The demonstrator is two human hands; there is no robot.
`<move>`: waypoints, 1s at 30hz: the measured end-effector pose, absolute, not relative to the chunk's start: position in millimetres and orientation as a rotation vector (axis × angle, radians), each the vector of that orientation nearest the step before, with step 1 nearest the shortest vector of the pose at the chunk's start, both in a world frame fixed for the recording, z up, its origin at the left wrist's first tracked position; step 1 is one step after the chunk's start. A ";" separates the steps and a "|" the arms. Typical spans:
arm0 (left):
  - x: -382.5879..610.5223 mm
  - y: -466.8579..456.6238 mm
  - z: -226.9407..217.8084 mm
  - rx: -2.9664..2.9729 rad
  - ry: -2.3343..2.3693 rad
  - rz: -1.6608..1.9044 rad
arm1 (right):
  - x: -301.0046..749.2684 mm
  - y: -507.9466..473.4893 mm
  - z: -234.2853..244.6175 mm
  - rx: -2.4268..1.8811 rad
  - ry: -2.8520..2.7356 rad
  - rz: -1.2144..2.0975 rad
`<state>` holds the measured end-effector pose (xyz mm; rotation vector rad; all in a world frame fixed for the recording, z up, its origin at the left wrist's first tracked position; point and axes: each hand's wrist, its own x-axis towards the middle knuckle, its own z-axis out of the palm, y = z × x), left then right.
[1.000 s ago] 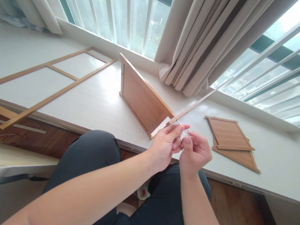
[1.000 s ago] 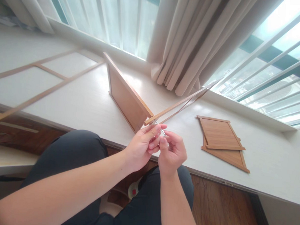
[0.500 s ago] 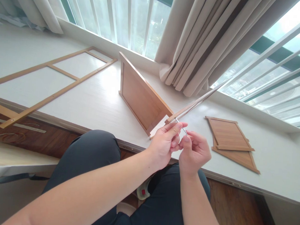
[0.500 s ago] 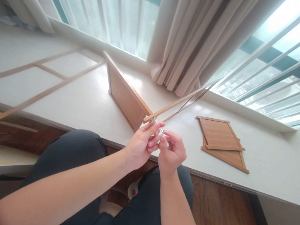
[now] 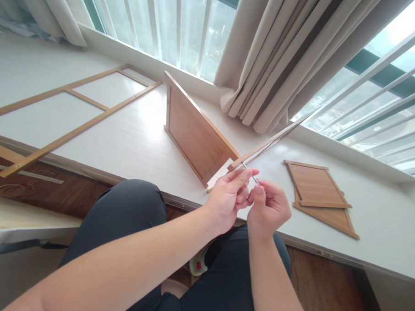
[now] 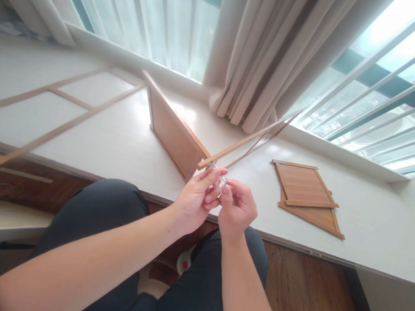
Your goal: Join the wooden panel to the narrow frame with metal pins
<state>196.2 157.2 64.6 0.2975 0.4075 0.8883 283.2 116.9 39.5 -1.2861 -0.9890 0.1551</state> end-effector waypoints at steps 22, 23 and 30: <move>194.9 157.4 67.9 0.306 0.434 0.895 | 285.0 119.0 36.8 -1.299 -0.959 0.157; 194.8 157.6 67.7 0.307 0.432 0.894 | 285.0 118.9 37.0 -1.294 -0.959 0.158; 195.0 158.1 65.2 0.329 0.439 0.886 | 283.8 118.6 39.2 -1.316 -0.962 0.165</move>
